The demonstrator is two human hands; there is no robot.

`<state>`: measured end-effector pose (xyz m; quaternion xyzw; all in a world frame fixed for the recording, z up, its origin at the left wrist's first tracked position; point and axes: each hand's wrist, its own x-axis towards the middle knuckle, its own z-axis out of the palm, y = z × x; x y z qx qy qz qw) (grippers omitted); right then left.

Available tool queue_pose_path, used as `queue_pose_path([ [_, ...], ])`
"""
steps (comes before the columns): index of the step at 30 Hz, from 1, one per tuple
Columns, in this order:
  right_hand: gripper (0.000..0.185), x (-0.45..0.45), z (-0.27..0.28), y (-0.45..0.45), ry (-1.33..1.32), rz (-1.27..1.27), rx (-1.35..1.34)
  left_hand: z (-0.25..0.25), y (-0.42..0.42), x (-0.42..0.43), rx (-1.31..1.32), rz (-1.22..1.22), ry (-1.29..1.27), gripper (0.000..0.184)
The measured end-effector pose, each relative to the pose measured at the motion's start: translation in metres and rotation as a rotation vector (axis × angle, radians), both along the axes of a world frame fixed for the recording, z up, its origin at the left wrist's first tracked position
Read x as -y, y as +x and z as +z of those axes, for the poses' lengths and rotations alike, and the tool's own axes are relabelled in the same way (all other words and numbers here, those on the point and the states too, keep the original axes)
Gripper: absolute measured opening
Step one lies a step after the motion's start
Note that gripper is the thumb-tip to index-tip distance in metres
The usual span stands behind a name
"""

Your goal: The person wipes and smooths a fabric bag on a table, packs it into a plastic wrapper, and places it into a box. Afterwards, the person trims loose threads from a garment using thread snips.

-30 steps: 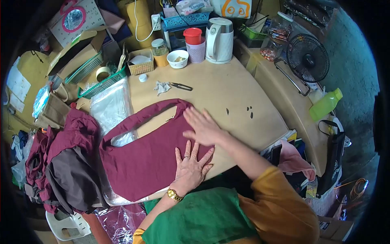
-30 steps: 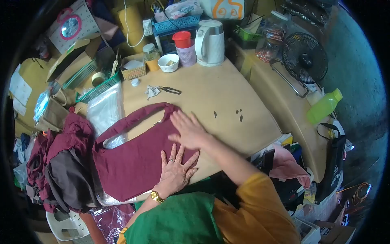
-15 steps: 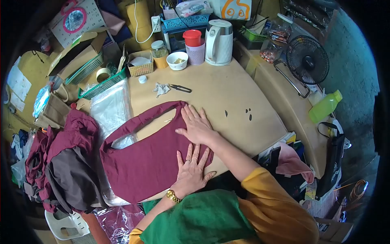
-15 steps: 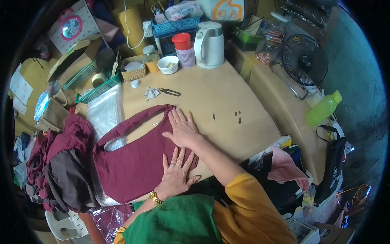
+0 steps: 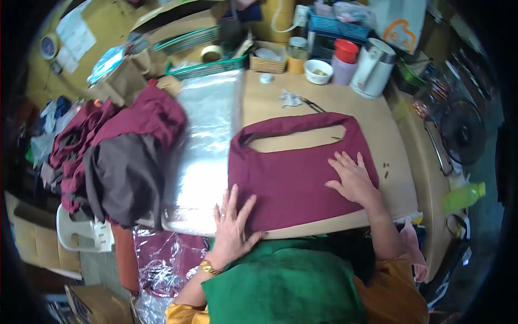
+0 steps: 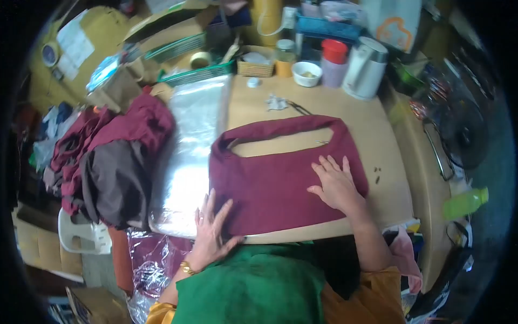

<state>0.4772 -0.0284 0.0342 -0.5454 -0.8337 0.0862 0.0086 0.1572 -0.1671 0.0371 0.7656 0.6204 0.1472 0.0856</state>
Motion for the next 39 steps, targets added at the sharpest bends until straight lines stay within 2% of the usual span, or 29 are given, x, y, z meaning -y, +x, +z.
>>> queue_pose_path([
  [1,0.044,0.001,0.003,-0.021,0.167,0.088,-0.169,-0.005,-0.002,0.006,-0.006,0.028,-0.001,0.088],
  [2,0.030,0.003,0.013,-0.046,0.200,0.170,-0.373,-0.012,-0.003,0.011,0.244,0.155,0.022,0.071],
  [3,0.026,0.004,0.017,-0.074,0.140,0.241,-0.520,-0.017,-0.007,0.013,0.496,0.275,0.050,0.055],
  [4,0.022,0.007,0.019,-0.098,0.074,0.307,-0.664,-0.019,-0.013,0.014,0.495,0.290,0.054,0.055],
  [5,0.022,0.008,0.016,-0.121,0.070,0.375,-0.698,-0.022,-0.018,0.015,0.737,0.337,-0.161,0.043],
  [6,0.022,0.006,0.009,-0.142,0.068,0.444,-0.731,-0.024,-0.022,0.014,0.978,0.376,-0.378,0.039],
  [8,0.027,-0.003,-0.012,-0.170,0.041,0.487,-0.673,-0.023,-0.023,0.006,1.081,0.386,-0.430,0.041],
  [10,0.032,-0.007,-0.026,-0.188,0.068,0.517,-0.656,-0.016,-0.022,-0.005,1.226,0.466,-0.624,0.039],
  [11,0.046,-0.007,-0.030,-0.190,-0.066,0.506,-0.563,-0.026,-0.020,-0.011,1.289,0.484,-0.620,0.038],
  [12,0.046,-0.005,-0.037,-0.194,-0.071,0.514,-0.561,-0.030,-0.017,-0.015,1.295,0.491,-0.618,0.038],
  [14,0.061,0.000,-0.056,-0.199,0.111,0.539,-0.400,-0.037,-0.012,-0.018,1.256,0.426,-0.529,0.035],
  [15,0.069,-0.006,-0.056,-0.199,-0.011,0.540,-0.270,-0.040,-0.014,-0.018,1.246,0.381,-0.507,0.029],
  [16,0.069,-0.006,-0.056,-0.200,-0.020,0.542,-0.265,-0.043,-0.013,-0.017,1.253,0.387,-0.513,0.029],
  [18,0.068,-0.005,-0.057,-0.202,0.041,0.539,-0.238,-0.048,-0.009,-0.014,1.485,0.372,-0.437,0.025],
  [19,0.072,-0.006,-0.060,-0.202,0.054,0.548,-0.217,-0.047,-0.009,-0.013,1.487,0.378,-0.442,0.025],
  [21,0.079,-0.004,-0.056,-0.203,0.021,0.539,-0.213,-0.041,-0.011,-0.010,1.228,0.329,-0.473,0.019],
  [23,0.087,-0.004,-0.047,-0.205,-0.001,0.541,-0.209,-0.047,-0.023,-0.002,1.312,0.238,-0.532,0.016],
  [25,0.106,0.000,-0.039,-0.206,-0.037,0.525,-0.162,-0.042,-0.038,0.006,1.390,0.142,-0.591,0.014],
  [27,0.111,0.000,-0.038,-0.205,-0.045,0.530,-0.154,-0.019,-0.052,0.015,1.165,0.095,-0.539,0.010],
  [28,0.116,0.001,-0.036,-0.206,-0.058,0.533,-0.146,-0.009,-0.060,0.013,0.856,0.227,-0.253,0.018],
  [29,0.116,0.000,-0.028,-0.205,-0.056,0.543,-0.145,-0.009,-0.073,0.008,0.719,0.312,-0.103,0.028],
  [30,0.116,-0.002,-0.011,-0.206,-0.145,0.537,-0.074,-0.007,-0.082,0.003,0.353,0.351,0.227,0.040],
  [31,0.115,-0.004,0.000,-0.207,-0.231,0.527,-0.004,-0.012,-0.093,-0.004,0.034,0.402,0.361,0.047],
  [32,0.102,-0.002,-0.006,-0.210,-0.051,0.509,-0.074,-0.029,-0.110,-0.010,0.036,0.365,0.407,0.035],
  [34,0.081,-0.005,-0.012,-0.230,0.070,0.520,-0.253,-0.047,-0.129,-0.021,0.224,0.372,0.364,0.022],
  [35,0.065,0.000,-0.011,-0.239,0.134,0.610,-0.470,-0.049,-0.133,-0.026,0.224,0.371,0.373,0.022],
  [36,0.066,0.008,-0.012,-0.252,0.106,0.617,-0.609,-0.046,-0.132,-0.031,0.256,0.387,0.427,0.016],
  [38,0.049,0.014,-0.025,-0.279,0.154,0.718,-0.666,-0.039,-0.127,-0.034,0.286,0.405,0.487,0.013],
  [39,0.049,0.010,-0.040,-0.290,0.159,0.724,-0.667,-0.028,-0.122,-0.033,0.394,0.416,0.484,0.010],
])
